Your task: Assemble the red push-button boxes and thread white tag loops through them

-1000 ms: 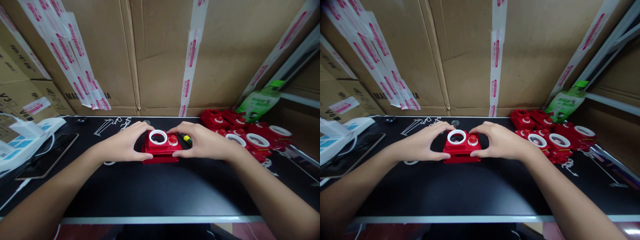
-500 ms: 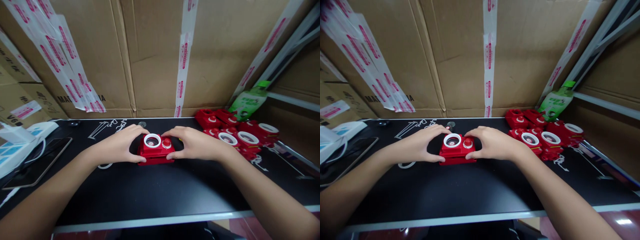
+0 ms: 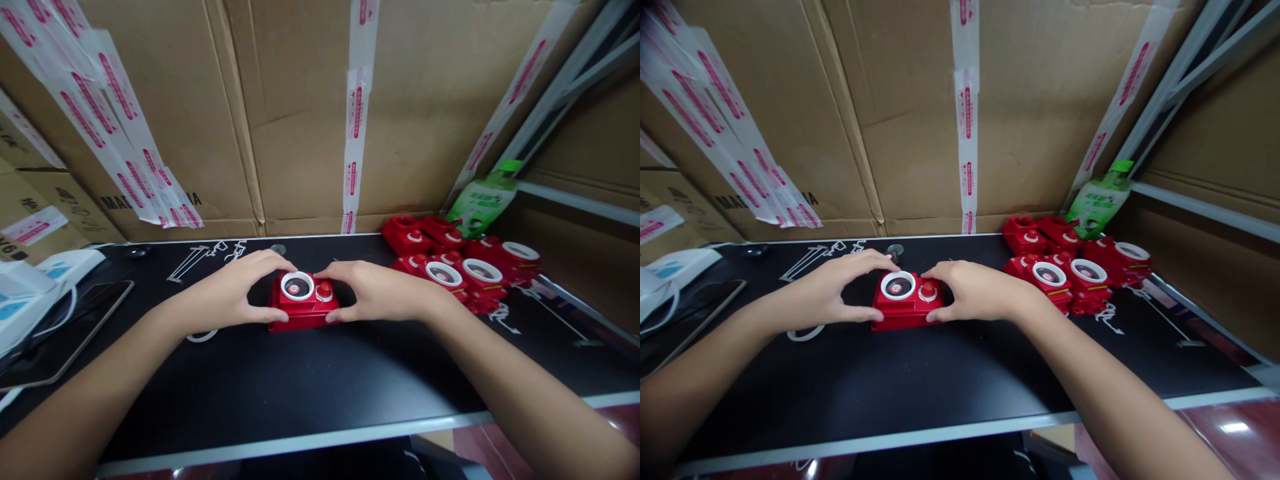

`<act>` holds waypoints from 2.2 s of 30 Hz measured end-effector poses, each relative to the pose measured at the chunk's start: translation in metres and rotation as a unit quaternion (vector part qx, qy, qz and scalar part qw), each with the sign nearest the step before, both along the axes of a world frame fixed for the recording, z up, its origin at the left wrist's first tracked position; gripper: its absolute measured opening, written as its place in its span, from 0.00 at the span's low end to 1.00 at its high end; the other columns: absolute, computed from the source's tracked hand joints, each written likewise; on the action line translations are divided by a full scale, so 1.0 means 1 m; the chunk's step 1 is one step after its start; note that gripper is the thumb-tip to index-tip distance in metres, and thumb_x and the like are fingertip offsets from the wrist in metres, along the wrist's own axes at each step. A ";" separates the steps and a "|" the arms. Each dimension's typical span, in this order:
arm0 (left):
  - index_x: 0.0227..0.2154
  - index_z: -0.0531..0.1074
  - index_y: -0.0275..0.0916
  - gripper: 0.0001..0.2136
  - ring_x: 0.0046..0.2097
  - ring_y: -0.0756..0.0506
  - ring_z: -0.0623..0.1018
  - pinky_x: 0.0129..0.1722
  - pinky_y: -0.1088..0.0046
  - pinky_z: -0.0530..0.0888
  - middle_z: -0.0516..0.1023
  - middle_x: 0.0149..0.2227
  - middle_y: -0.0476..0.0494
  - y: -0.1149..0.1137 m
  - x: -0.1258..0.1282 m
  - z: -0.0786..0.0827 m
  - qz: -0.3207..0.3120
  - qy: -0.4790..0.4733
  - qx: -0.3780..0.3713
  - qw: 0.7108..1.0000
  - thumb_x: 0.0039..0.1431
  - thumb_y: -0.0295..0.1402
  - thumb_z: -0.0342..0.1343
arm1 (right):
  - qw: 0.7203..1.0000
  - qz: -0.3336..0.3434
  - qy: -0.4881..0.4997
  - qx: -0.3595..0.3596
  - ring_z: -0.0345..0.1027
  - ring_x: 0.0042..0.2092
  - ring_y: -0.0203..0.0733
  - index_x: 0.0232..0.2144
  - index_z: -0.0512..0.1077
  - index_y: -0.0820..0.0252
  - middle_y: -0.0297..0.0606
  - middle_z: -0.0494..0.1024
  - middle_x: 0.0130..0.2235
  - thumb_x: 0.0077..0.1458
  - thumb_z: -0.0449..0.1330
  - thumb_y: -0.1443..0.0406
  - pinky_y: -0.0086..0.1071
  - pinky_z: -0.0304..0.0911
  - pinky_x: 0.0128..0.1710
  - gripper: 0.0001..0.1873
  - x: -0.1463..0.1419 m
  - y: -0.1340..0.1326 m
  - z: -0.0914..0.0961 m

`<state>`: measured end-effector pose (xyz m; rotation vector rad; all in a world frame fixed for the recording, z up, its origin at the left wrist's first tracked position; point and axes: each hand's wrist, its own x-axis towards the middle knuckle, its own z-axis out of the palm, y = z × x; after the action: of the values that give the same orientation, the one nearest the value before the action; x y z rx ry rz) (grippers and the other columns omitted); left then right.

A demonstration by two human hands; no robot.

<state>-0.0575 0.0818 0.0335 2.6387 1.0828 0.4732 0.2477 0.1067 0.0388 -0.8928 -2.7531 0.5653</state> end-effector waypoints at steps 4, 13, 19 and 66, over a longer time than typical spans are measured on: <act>0.53 0.77 0.49 0.15 0.62 0.36 0.75 0.62 0.57 0.73 0.76 0.60 0.41 0.000 0.000 0.003 -0.041 0.003 0.053 0.998 0.68 0.47 0.63 | 1.000 0.008 0.004 0.014 0.76 0.53 0.54 0.63 0.74 0.60 0.48 0.80 0.55 0.58 0.72 0.53 0.44 0.70 0.56 0.35 -0.001 -0.002 0.001; 0.52 0.81 0.51 0.14 0.60 0.37 0.77 0.61 0.58 0.75 0.76 0.60 0.42 0.001 0.000 0.001 -0.039 -0.005 0.050 0.998 0.67 0.45 0.63 | 0.999 0.019 0.003 0.032 0.74 0.56 0.56 0.64 0.74 0.59 0.48 0.78 0.56 0.59 0.71 0.52 0.45 0.67 0.61 0.35 -0.001 0.000 0.000; 0.46 0.81 0.47 0.13 0.55 0.38 0.79 0.56 0.60 0.76 0.78 0.55 0.42 0.002 0.001 0.002 -0.032 -0.012 0.018 0.999 0.65 0.47 0.65 | 1.000 0.009 -0.007 -0.015 0.74 0.56 0.54 0.63 0.75 0.58 0.48 0.76 0.57 0.60 0.70 0.53 0.45 0.67 0.62 0.33 -0.001 0.000 -0.001; 0.58 0.75 0.47 0.24 0.57 0.38 0.84 0.56 0.64 0.80 0.84 0.57 0.47 -0.004 0.004 0.005 0.098 -0.013 -0.211 0.972 0.59 0.39 0.67 | 1.000 0.015 0.001 0.001 0.74 0.49 0.52 0.61 0.75 0.62 0.48 0.76 0.51 0.61 0.69 0.51 0.44 0.69 0.54 0.32 -0.014 0.001 -0.014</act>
<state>-0.0532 0.0781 0.0389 2.1631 1.2803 0.2755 0.2342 0.1077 0.0252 -0.8517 -2.7697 0.5682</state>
